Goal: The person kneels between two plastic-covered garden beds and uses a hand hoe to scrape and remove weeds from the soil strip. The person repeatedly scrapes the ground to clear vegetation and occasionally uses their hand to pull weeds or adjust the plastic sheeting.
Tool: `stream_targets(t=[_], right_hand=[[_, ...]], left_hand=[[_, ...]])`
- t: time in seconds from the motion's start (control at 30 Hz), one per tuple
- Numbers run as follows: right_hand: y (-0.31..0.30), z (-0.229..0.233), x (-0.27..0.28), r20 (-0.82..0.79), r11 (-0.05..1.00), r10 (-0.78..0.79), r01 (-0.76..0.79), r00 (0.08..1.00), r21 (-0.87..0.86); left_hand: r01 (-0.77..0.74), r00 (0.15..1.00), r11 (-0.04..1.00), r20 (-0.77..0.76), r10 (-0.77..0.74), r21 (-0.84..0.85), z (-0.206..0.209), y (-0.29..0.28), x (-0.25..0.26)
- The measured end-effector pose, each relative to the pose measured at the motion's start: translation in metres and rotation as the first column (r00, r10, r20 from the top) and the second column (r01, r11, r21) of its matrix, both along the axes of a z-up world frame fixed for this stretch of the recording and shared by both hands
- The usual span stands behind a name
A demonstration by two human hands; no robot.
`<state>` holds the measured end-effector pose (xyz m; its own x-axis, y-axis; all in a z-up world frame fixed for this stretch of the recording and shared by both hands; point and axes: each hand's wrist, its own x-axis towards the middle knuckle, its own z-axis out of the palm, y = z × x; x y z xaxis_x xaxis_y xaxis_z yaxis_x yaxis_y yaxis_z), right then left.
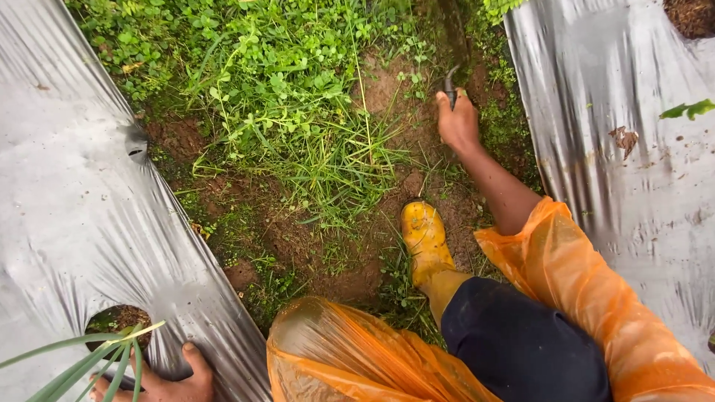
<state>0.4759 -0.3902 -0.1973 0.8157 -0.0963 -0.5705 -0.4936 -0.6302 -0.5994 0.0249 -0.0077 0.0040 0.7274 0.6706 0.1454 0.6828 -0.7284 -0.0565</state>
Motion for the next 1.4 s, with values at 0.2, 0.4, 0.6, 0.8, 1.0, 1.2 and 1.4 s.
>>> stream_targets(t=[0.2, 0.4, 0.6, 0.8, 1.0, 1.2, 1.4], right_hand=[[0.000, -0.004, -0.027, -0.176, 0.979, -0.027, 0.061, 0.984, 0.193], [0.010, 0.032, -0.078, -0.365, 0.951, 0.303, -0.304, 0.880, 0.058], [0.015, 0.035, -0.023, -0.166, 0.986, -0.069, 0.092, 0.984, 0.137], [0.016, 0.028, -0.068, -0.268, 0.996, 0.088, -0.088, 0.959, 0.012], [-0.016, 0.015, -0.101, -0.179, 0.961, -0.129, 0.168, 0.975, 0.222], [-0.022, 0.026, -0.113, -0.156, 0.815, -0.301, 0.338, 0.941, 0.471], [-0.016, 0.034, -0.124, -0.234, 0.746, -0.344, 0.416, 0.909, 0.521]], left_hand=[[0.024, 1.000, 1.000, 0.011, -0.024, 0.002, 0.006, -0.001, 0.004], [0.015, 0.999, 0.999, -0.031, -0.014, 0.047, 0.003, -0.001, 0.002], [0.120, 0.986, 0.960, -0.146, -0.085, 0.252, 0.010, -0.001, 0.004], [0.063, 0.989, 0.972, -0.147, -0.030, 0.225, 0.001, 0.003, -0.008], [0.110, 0.986, 0.967, -0.149, -0.076, 0.232, 0.009, -0.003, 0.002], [0.106, 0.989, 0.971, -0.124, -0.081, 0.216, 0.010, -0.003, 0.002], [0.097, 0.991, 0.965, -0.113, -0.071, 0.244, 0.011, -0.006, 0.004]])
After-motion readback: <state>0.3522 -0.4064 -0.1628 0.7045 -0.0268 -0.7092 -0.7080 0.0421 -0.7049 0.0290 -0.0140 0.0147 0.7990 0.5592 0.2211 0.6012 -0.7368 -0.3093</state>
